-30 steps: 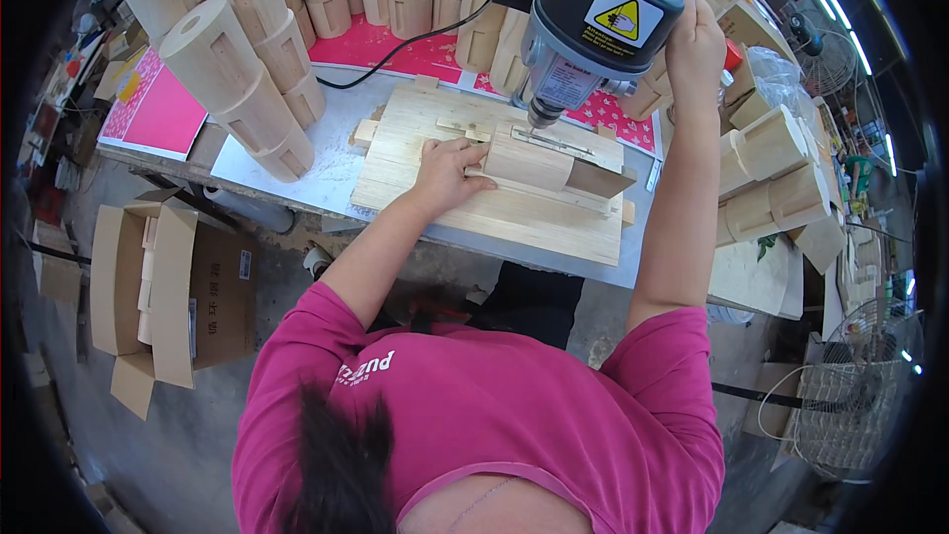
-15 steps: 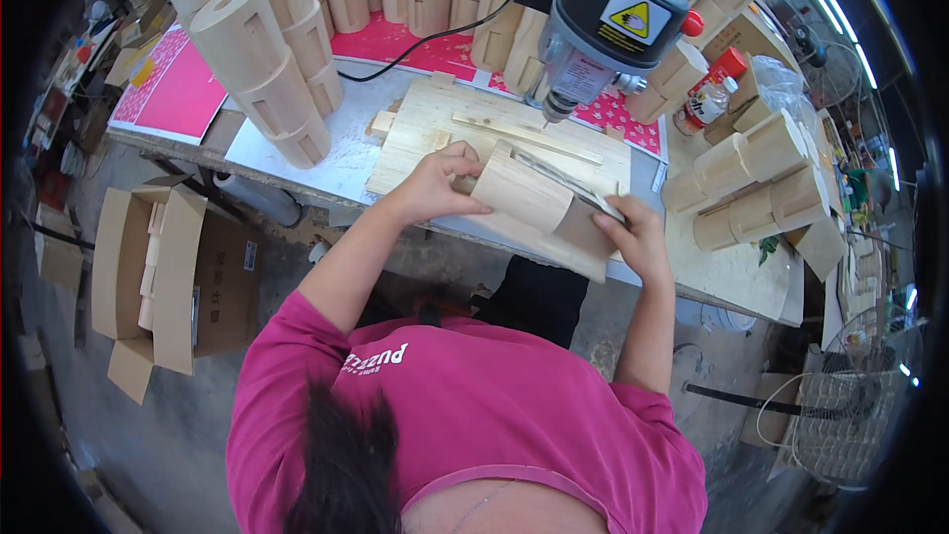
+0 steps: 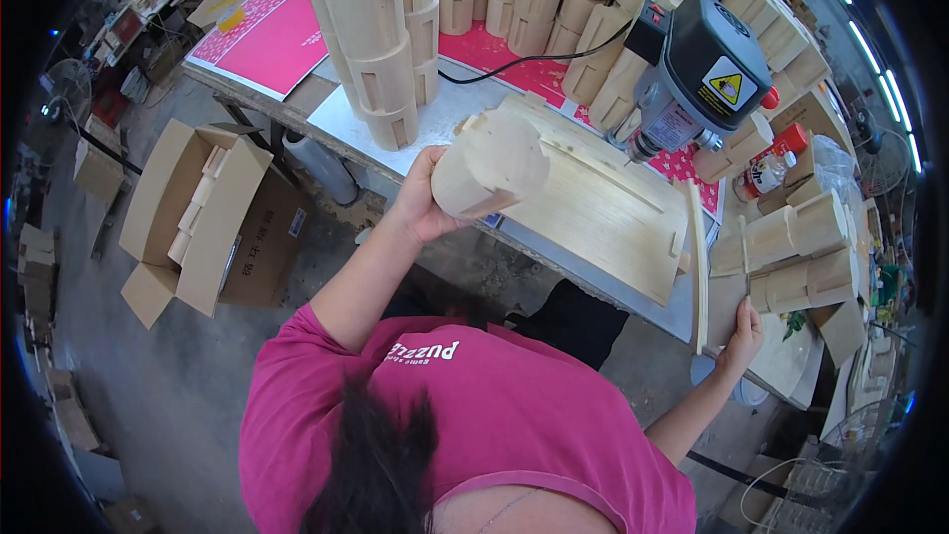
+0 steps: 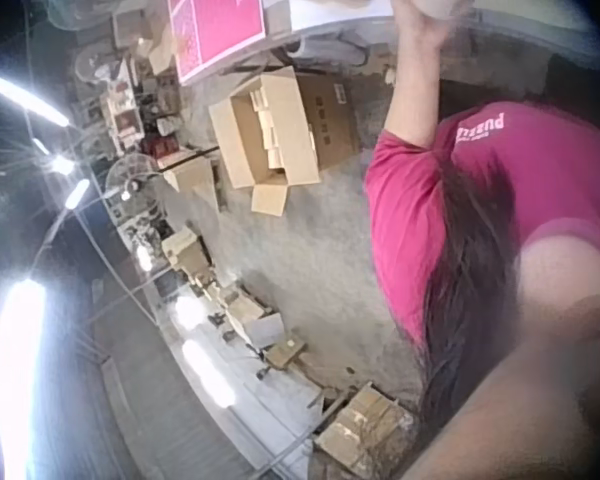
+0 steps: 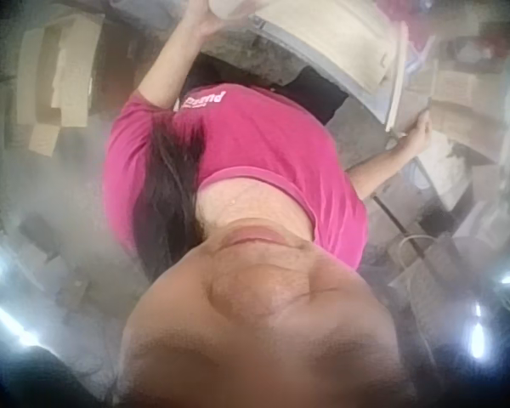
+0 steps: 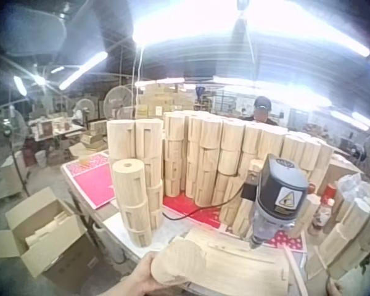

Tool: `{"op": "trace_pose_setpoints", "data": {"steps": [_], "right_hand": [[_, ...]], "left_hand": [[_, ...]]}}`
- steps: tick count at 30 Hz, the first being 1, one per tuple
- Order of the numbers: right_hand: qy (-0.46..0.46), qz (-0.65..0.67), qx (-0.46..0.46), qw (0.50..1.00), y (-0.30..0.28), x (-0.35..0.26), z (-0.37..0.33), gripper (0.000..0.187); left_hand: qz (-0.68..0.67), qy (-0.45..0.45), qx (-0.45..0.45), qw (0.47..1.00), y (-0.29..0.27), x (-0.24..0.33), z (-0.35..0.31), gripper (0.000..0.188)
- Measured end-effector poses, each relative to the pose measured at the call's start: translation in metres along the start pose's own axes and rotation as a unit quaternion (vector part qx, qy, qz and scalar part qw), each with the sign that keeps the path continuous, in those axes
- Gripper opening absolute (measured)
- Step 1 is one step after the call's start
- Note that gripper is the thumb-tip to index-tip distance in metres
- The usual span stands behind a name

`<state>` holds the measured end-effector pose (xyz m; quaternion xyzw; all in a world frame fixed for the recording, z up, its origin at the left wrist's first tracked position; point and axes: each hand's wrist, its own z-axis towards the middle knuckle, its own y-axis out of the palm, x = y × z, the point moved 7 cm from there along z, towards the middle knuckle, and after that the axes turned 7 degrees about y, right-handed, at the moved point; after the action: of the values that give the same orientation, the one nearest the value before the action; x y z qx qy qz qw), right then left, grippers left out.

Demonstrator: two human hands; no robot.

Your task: The person is using a vertical drilling machine to mill or drill into wooden blocks, then inspecting and packing them into a cardboard box.

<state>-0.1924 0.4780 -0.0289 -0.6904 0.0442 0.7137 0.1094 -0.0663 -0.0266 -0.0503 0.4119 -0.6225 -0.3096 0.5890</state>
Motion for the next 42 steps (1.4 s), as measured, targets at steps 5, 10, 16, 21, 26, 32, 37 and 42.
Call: {"op": "trace_pose_setpoints", "data": {"steps": [5, 10, 16, 21, 26, 32, 37, 42], "right_hand": [[-0.129, -0.213, 0.168, 0.954, 0.006, 0.005, 0.004, 0.033], [-0.228, -0.406, 0.253, 0.848, 0.037, -0.006, -0.016, 0.037], [-0.179, -0.469, 0.234, 0.833, 0.028, 0.021, -0.007, 0.037], [-0.123, -0.415, 0.178, 0.884, 0.017, 0.028, -0.001, 0.037], [-0.242, -0.364, 0.197, 0.878, 0.008, 0.007, -0.012, 0.032], [-0.286, -0.25, 0.206, 0.902, 0.042, -0.06, -0.05, 0.015], [-0.296, -0.157, 0.08, 0.939, 0.083, -0.069, -0.067, 0.011], [-0.33, -0.141, -0.001, 0.933, 0.125, -0.078, -0.087, 0.007]], "left_hand": [[-0.212, -0.047, -0.163, 0.962, 0.037, -0.013, -0.008, 0.053], [-0.177, -0.004, -0.121, 0.977, 0.036, -0.003, -0.017, 0.052], [0.129, 0.121, -0.034, 0.984, 0.025, 0.039, -0.038, 0.039], [0.448, 0.339, -0.078, 0.823, 0.092, 0.117, -0.075, 0.022], [0.676, 0.539, -0.044, 0.501, 0.209, 0.208, -0.105, 0.034], [0.801, 0.513, 0.12, 0.285, 0.253, 0.275, -0.058, 0.034], [0.817, 0.517, 0.114, 0.227, 0.231, 0.308, -0.011, 0.043], [0.834, 0.468, 0.175, 0.234, 0.213, 0.318, 0.001, 0.044]]}}
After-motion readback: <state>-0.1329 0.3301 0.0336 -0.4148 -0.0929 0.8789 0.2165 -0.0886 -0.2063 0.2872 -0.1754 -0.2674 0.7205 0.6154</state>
